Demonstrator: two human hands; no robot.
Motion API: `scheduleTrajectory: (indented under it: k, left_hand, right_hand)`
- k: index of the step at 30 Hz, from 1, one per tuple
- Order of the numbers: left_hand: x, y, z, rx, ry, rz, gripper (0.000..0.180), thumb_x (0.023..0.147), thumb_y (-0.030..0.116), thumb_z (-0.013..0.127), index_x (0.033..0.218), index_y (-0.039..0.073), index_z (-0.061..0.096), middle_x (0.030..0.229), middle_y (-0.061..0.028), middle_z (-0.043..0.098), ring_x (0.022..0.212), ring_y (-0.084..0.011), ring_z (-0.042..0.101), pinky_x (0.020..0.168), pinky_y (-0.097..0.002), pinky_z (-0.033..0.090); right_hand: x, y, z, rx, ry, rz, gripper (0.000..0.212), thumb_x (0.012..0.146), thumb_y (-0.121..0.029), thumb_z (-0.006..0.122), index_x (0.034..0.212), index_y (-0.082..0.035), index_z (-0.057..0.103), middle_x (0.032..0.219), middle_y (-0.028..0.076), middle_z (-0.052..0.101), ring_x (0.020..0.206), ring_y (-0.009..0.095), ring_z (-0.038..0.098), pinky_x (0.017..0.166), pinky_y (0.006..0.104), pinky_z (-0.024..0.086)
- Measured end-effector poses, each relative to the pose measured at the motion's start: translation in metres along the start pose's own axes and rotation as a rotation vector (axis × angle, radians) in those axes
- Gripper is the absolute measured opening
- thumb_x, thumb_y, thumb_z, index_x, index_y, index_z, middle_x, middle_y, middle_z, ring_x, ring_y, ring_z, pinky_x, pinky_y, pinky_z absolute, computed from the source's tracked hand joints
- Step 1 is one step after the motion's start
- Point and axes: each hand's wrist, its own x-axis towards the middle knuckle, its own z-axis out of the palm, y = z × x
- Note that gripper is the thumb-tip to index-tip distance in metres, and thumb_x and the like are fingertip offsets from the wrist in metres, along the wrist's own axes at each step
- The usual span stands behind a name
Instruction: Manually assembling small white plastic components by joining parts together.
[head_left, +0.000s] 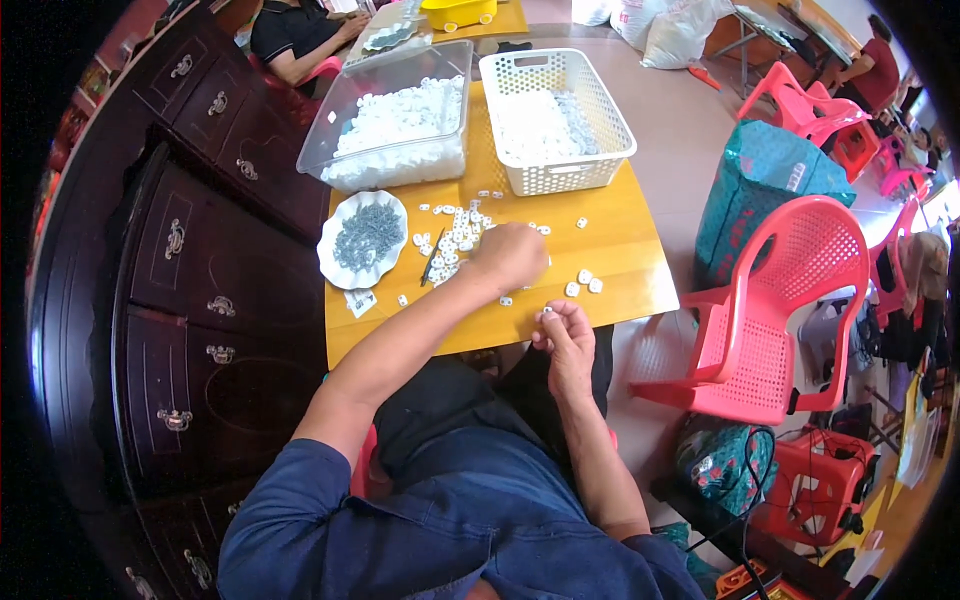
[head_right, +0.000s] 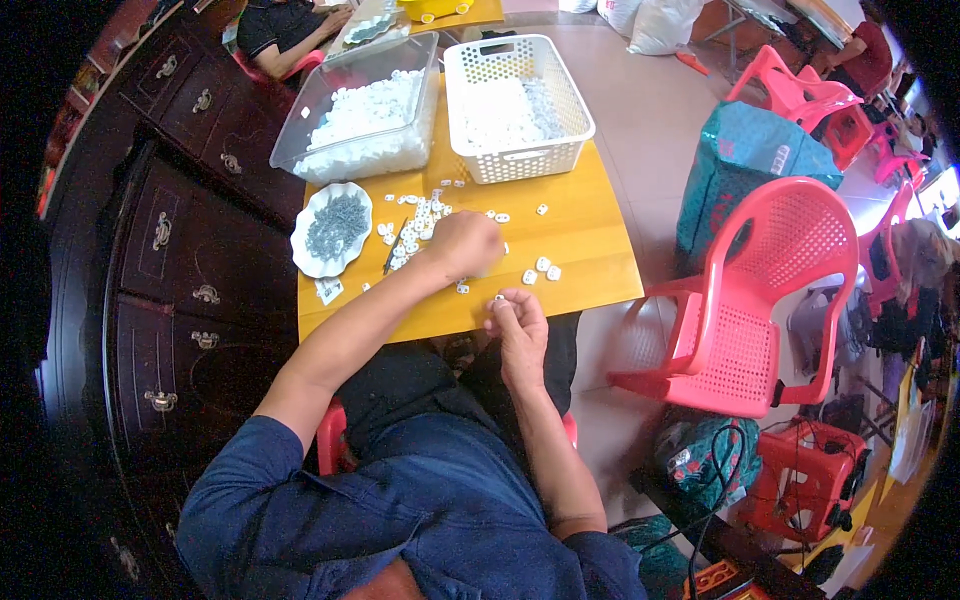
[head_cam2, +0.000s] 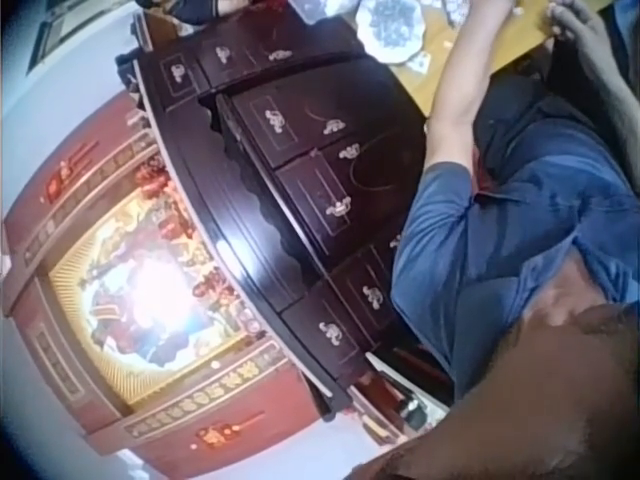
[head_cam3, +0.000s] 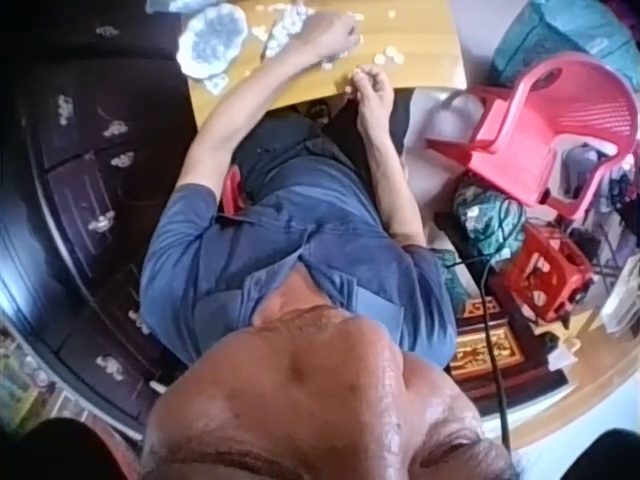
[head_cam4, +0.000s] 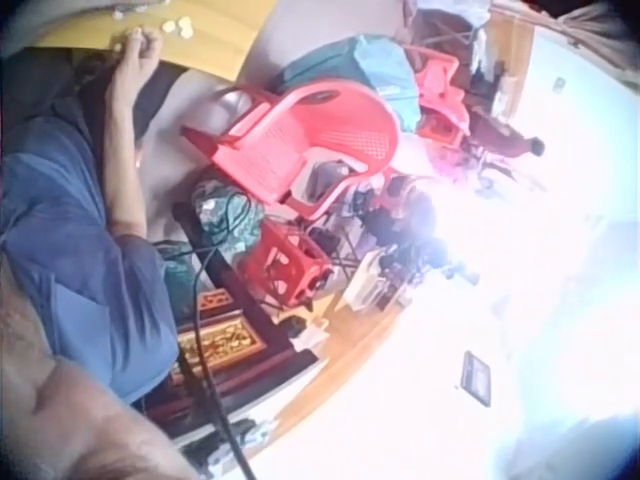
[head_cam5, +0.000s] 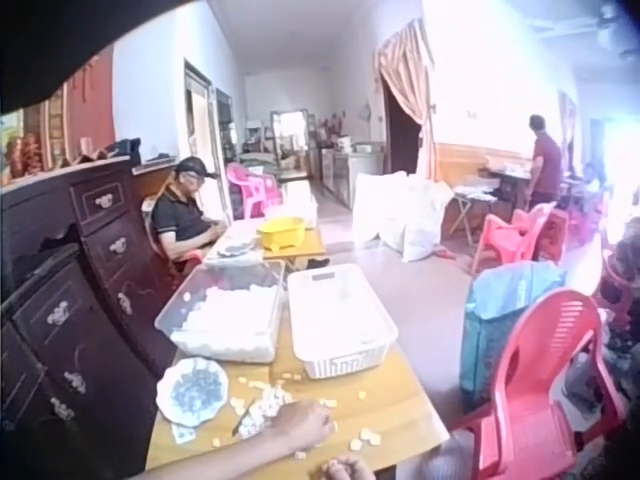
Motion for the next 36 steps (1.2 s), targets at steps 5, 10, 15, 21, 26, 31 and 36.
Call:
scheduleTrajectory:
  k: [5, 10, 15, 21, 26, 31, 36]
  left_hand:
    - [0.005, 0.001, 0.003, 0.033, -0.006, -0.021, 0.014, 0.081, 0.022, 0.068, 0.077, 0.011, 0.076, 0.081, -0.0144, 0.073, 0.076, -0.0343, 0.071, 0.072, -0.0474, 0.057]
    - [0.002, 0.009, 0.000, 0.119, -0.057, -0.017, 0.019, 0.082, 0.018, 0.061, 0.080, 0.006, 0.076, 0.083, -0.0208, 0.072, 0.079, -0.0382, 0.072, 0.074, -0.0497, 0.057]
    - [0.005, 0.005, 0.009, 0.154, -0.055, 0.095, 0.020, 0.078, 0.014, 0.062, 0.084, -0.001, 0.074, 0.090, -0.0249, 0.072, 0.085, -0.0399, 0.072, 0.076, -0.0497, 0.057]
    - [-0.004, -0.009, 0.020, 0.082, 0.111, 0.180, 0.017, 0.078, 0.015, 0.063, 0.082, -0.001, 0.069, 0.085, -0.0228, 0.070, 0.082, -0.0405, 0.070, 0.075, -0.0503, 0.057]
    - [-0.009, 0.004, 0.000, -0.055, 0.197, 0.206, 0.012, 0.081, 0.015, 0.061, 0.083, 0.003, 0.063, 0.082, -0.0179, 0.068, 0.080, -0.0389, 0.068, 0.071, -0.0505, 0.055]
    - [-0.048, 0.030, -0.020, -0.427, 0.223, 0.283, 0.013, 0.081, 0.016, 0.067, 0.082, 0.005, 0.059, 0.077, -0.0122, 0.062, 0.072, -0.0303, 0.065, 0.063, -0.0402, 0.052]
    - [-0.084, 0.033, -0.011, -0.572, 0.264, 0.305, 0.015, 0.082, 0.015, 0.068, 0.084, 0.004, 0.058, 0.076, -0.0112, 0.060, 0.068, -0.0269, 0.062, 0.060, -0.0384, 0.050]
  right_hand:
    - [0.000, -0.002, 0.003, -0.005, 0.011, -0.007, 0.011, 0.100, -0.010, 0.061, 0.110, -0.006, 0.059, 0.092, 0.004, 0.067, 0.070, 0.009, 0.060, 0.065, 0.0209, 0.051]
    - [0.002, 0.000, 0.001, -0.026, -0.006, -0.007, 0.012, 0.100, -0.010, 0.061, 0.111, -0.007, 0.059, 0.092, 0.004, 0.067, 0.069, 0.010, 0.061, 0.064, 0.0213, 0.051]
    - [0.000, 0.001, -0.001, -0.047, 0.017, -0.006, 0.013, 0.099, -0.009, 0.061, 0.111, -0.006, 0.059, 0.092, 0.005, 0.067, 0.068, 0.011, 0.061, 0.063, 0.0220, 0.050]
    - [0.000, 0.002, 0.000, -0.062, 0.005, -0.019, 0.012, 0.098, -0.010, 0.062, 0.110, -0.007, 0.059, 0.091, 0.005, 0.067, 0.067, 0.011, 0.060, 0.062, 0.0225, 0.049]
    - [0.001, 0.002, -0.002, -0.063, 0.010, -0.014, 0.012, 0.098, -0.010, 0.061, 0.110, -0.007, 0.059, 0.090, 0.004, 0.067, 0.067, 0.010, 0.060, 0.062, 0.0226, 0.049]
    - [0.002, 0.000, -0.010, 0.136, -0.068, 0.045, 0.016, 0.100, -0.016, 0.062, 0.113, -0.006, 0.060, 0.093, 0.003, 0.067, 0.071, 0.010, 0.062, 0.064, 0.0234, 0.050]
    - [-0.002, -0.006, 0.000, 0.200, -0.167, 0.093, 0.019, 0.102, -0.019, 0.061, 0.112, -0.003, 0.063, 0.093, 0.003, 0.067, 0.073, 0.011, 0.060, 0.065, 0.0243, 0.048]
